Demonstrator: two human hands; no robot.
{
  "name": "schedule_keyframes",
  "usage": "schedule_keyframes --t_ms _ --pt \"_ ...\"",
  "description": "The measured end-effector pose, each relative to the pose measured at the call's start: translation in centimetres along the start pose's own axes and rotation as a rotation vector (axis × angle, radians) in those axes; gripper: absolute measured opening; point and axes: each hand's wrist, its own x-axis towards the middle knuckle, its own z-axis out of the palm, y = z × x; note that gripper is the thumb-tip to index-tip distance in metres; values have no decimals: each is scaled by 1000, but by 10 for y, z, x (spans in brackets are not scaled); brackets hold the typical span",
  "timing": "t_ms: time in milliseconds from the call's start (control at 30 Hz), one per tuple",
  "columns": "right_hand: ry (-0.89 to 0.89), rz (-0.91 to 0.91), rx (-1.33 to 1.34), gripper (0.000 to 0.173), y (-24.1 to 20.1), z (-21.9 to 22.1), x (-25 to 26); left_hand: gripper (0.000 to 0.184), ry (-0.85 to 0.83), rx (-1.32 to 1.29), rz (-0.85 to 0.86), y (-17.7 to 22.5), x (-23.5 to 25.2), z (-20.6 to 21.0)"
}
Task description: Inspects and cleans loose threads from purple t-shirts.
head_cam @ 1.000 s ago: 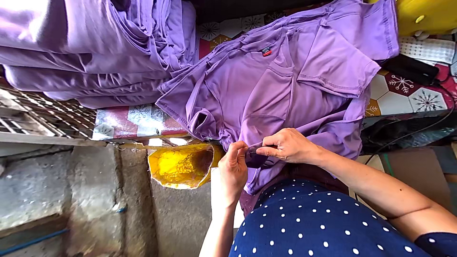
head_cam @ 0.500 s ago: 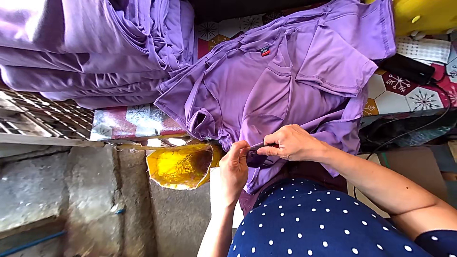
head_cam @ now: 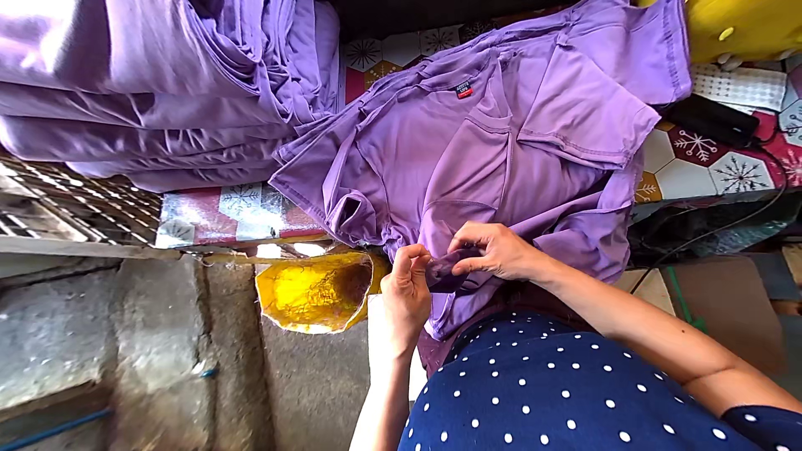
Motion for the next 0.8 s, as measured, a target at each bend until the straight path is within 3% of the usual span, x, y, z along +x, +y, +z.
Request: schedule_keyframes --t_ms 67,167,233,300,433,500,533,633,733,800 --pt "10 57 202 12 1 10 0 16 18 64 19 -7 4 -15" --pt "47 105 338 9 -7 8 -1 22 75 294 -13 -24 8 -62" --pt "46 115 343 9 -10 3 0 27 104 505 -135 -42 10 -101" --pt "66 129 332 10 -12 0 1 30 144 711 -381 -72 11 -141" --pt "124 136 323 7 -15 4 3 36 266 1062 -1059 -142 -13 -197" --pt "147 141 319 6 -18 6 4 51 233 1057 -1210 -147 -24 -197" --pt "155 145 303 6 -21 6 4 51 218 972 -1145 -133 -23 -185" --pt "172 149 247 7 -29 7 3 36 124 465 -743 -50 -10 -110" --pt "172 114 223 7 -36 7 3 30 -75 -120 -535 -2 -9 -43" --pt "160 75 216 6 -40 3 2 24 -129 -388 -485 13 -5 -22"
